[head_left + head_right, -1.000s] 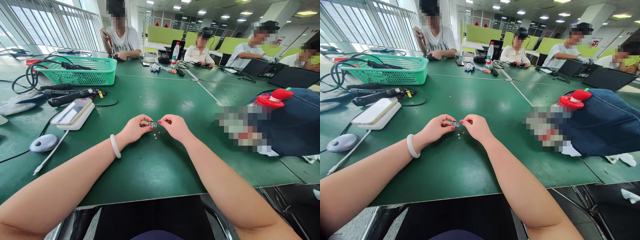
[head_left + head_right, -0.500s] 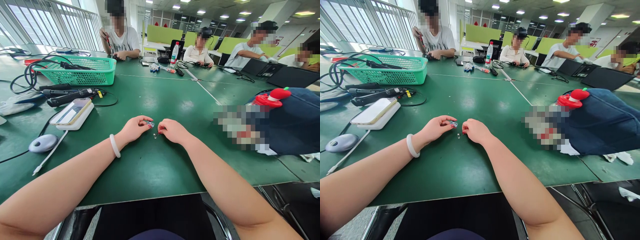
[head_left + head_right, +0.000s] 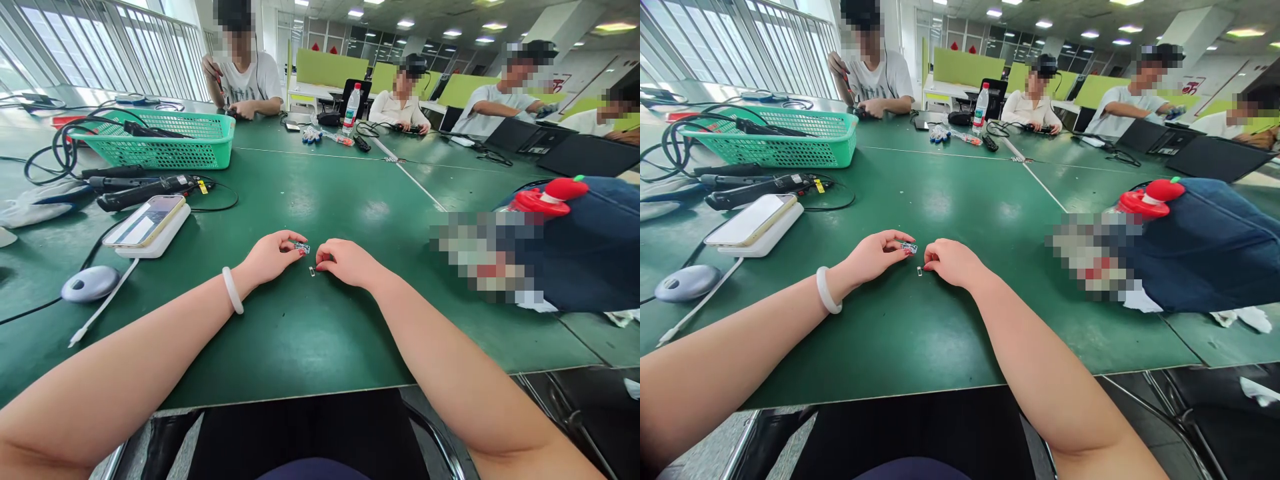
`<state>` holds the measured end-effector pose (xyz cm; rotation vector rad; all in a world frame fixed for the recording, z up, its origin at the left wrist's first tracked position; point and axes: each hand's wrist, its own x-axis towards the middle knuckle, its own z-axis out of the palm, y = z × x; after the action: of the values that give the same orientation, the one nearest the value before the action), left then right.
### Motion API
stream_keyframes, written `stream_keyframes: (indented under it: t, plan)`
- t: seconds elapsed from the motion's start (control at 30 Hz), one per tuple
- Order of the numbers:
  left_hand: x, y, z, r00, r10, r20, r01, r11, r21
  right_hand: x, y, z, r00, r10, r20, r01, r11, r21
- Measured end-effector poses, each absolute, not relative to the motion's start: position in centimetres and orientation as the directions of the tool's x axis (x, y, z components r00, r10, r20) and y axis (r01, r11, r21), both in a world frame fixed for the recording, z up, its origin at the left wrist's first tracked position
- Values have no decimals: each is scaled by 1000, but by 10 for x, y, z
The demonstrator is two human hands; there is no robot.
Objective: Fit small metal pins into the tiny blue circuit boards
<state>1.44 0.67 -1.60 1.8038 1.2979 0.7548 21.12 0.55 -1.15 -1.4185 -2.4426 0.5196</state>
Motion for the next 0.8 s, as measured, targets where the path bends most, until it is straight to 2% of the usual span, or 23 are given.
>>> stream_keyframes:
  t: [0.3,0.57,0.8]
  plan:
    - [14,8,-15,328,944,29,485,-195,853,210,11,-23,-445,890,99,798,444,-407]
    - [16,5,-16,373,928,23,441,-199,875,196,-3,-9,-329,901,282,643,432,-632]
    - [17,3,-12,409,912,20,394,-196,898,192,-6,-11,-319,904,286,621,427,-658]
